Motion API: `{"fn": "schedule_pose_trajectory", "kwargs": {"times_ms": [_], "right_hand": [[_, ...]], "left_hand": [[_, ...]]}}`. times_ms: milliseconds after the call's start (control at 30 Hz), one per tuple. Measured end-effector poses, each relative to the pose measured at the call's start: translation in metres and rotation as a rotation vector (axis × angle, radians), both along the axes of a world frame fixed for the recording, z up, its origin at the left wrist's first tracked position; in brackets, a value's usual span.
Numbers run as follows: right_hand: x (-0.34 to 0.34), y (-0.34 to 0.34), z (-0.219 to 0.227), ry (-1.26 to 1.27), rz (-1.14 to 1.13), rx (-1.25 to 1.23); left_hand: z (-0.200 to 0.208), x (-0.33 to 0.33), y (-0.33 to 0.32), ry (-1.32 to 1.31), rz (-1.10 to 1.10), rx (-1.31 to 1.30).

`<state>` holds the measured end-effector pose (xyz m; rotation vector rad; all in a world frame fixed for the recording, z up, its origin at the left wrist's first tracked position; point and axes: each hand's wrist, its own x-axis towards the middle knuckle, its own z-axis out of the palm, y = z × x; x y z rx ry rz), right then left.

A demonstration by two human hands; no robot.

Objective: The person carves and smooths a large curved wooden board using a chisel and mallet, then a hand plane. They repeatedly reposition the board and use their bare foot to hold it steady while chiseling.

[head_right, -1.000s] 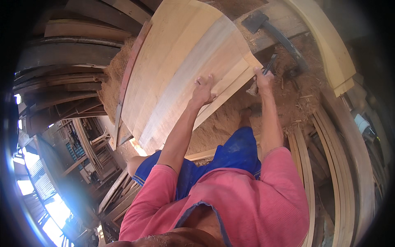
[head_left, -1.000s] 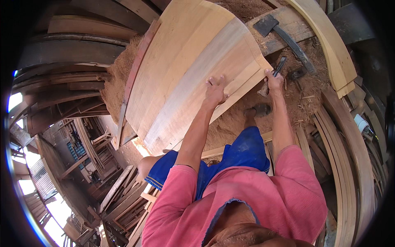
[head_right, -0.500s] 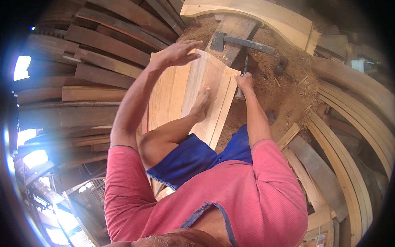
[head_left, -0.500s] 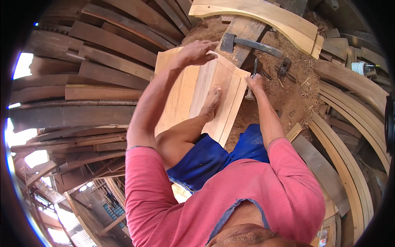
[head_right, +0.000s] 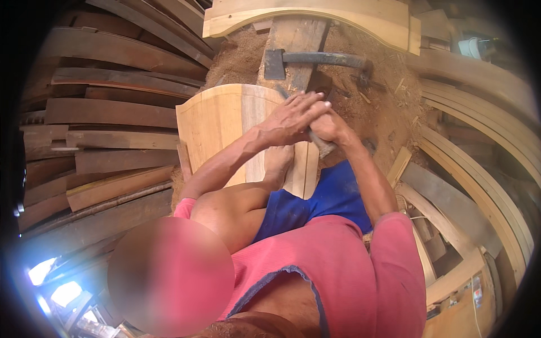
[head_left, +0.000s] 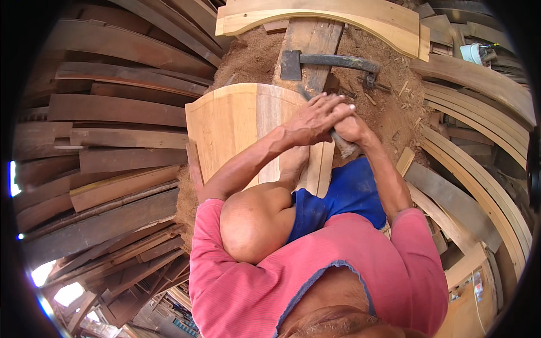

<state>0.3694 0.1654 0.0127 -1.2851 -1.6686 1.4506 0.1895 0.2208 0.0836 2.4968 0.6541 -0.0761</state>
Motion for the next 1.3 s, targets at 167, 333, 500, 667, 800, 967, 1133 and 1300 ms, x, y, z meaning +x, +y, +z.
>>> {"fn": "schedule_pose_trajectory", "kwargs": {"times_ms": [167,333,500,667,800,967,1133,1300], "right_hand": [[-0.035,0.084,0.010,-0.061,-0.016,-0.182],[-0.023,0.162,-0.038,-0.970,-0.167,0.142],[-0.052,0.163,-0.069,-1.193,0.011,0.102],[-0.039,0.157,-0.041,-0.948,0.196,-0.125],[0.002,0.086,-0.040,-0.697,-0.127,-0.227],[0.076,-0.043,-0.036,-0.181,-0.616,-0.477],[0.104,-0.132,-0.002,0.220,-0.826,-0.290],[0.105,-0.135,0.045,0.253,-1.143,-0.104]], "left_hand": [[0.001,-0.071,0.057,0.257,0.215,-0.188],[-0.028,-0.126,0.105,-0.123,0.486,-0.378],[-0.021,-0.113,0.125,-0.500,0.710,-0.879],[0.007,-0.083,0.140,-0.679,0.579,-1.046],[0.030,-0.031,0.162,-0.529,0.429,-1.080],[0.015,0.064,0.157,-0.347,0.189,-0.975],[-0.065,0.109,0.118,-0.284,0.222,-1.158],[-0.081,0.142,0.076,-0.132,0.226,-1.061]]}}
